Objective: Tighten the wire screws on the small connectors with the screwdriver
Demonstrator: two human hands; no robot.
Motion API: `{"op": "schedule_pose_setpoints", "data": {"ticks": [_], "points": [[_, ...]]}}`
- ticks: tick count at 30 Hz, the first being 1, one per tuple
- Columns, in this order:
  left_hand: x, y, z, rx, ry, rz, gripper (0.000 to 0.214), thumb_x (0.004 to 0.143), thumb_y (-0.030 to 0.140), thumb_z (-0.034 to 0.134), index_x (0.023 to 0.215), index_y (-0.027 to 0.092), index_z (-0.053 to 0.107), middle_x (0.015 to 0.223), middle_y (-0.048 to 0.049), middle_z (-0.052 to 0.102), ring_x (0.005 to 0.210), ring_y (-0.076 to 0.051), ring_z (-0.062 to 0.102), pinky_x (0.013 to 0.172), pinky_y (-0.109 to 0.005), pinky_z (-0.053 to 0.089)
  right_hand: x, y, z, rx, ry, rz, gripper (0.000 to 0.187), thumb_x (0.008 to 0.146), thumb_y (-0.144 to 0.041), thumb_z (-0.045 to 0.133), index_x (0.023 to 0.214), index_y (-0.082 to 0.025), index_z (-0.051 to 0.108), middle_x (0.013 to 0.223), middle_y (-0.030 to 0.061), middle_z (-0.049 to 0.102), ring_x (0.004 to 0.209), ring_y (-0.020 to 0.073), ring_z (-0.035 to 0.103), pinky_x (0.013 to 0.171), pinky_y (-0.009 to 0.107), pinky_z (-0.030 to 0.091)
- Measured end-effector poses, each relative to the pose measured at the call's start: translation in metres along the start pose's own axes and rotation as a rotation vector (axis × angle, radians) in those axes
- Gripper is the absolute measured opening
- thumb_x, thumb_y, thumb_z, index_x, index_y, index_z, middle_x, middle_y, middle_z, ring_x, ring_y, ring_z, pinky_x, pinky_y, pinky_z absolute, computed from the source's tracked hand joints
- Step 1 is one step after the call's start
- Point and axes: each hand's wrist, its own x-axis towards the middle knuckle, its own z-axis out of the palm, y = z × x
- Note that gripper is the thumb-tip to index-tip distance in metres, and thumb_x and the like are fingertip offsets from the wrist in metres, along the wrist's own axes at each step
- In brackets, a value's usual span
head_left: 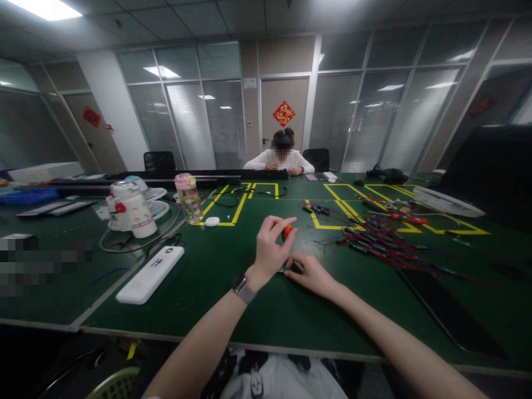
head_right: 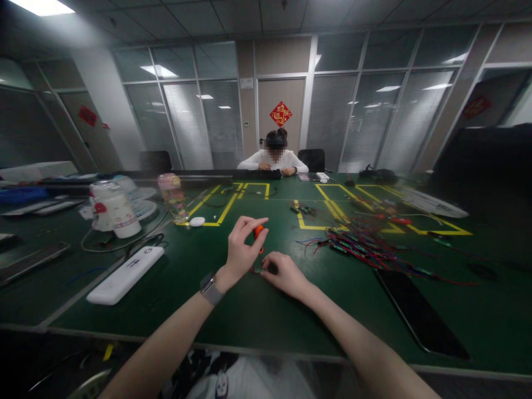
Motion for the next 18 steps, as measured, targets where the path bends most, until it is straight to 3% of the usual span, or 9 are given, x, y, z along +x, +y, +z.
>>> {"op": "schedule_pose_setpoints", "data": {"ticks": [8, 14, 18], "points": [[-0.0001, 0.0003, -0.0017, -0.081, -0.057, 0.016, 0.033, 0.095, 0.017, 0.038, 0.122, 0.019, 0.057, 0.109, -0.0084, 0.063, 0.101, -0.018, 0.058, 0.089, -0.033, 0.048, -0.0006, 0.001, -0.0003, -0.005, -0.006, -0.016, 0.007, 0.075, -0.015, 0.065, 0.079, -0.018, 0.061, 0.087, 0.0031, 0.067, 0.083, 0.0193, 0.061, 0.076, 0.03, 0.046], [-0.0015, -0.0004, 0.001, 0.001, 0.023, -0.012, 0.021, 0.088, 0.026, 0.057, 0.107, 0.019, 0.065, 0.089, -0.0043, 0.056, 0.083, -0.015, 0.056, 0.074, -0.028, 0.049, -0.0002, 0.0002, -0.001, 0.006, -0.001, 0.003, 0.007, 0.075, -0.015, 0.066, 0.076, -0.018, 0.06, 0.086, 0.0033, 0.067, 0.082, 0.0195, 0.062, 0.077, 0.031, 0.046], [-0.0018, 0.0009, -0.0012, -0.033, -0.008, -0.011, 0.026, 0.093, 0.022, 0.045, 0.113, 0.019, 0.063, 0.095, -0.0062, 0.056, 0.088, -0.016, 0.056, 0.078, -0.028, 0.048, -0.0005, -0.0013, -0.0023, 0.007, -0.011, -0.008, 0.006, 0.075, -0.015, 0.065, 0.078, -0.018, 0.061, 0.087, 0.0035, 0.067, 0.082, 0.0197, 0.062, 0.076, 0.031, 0.047]]}}
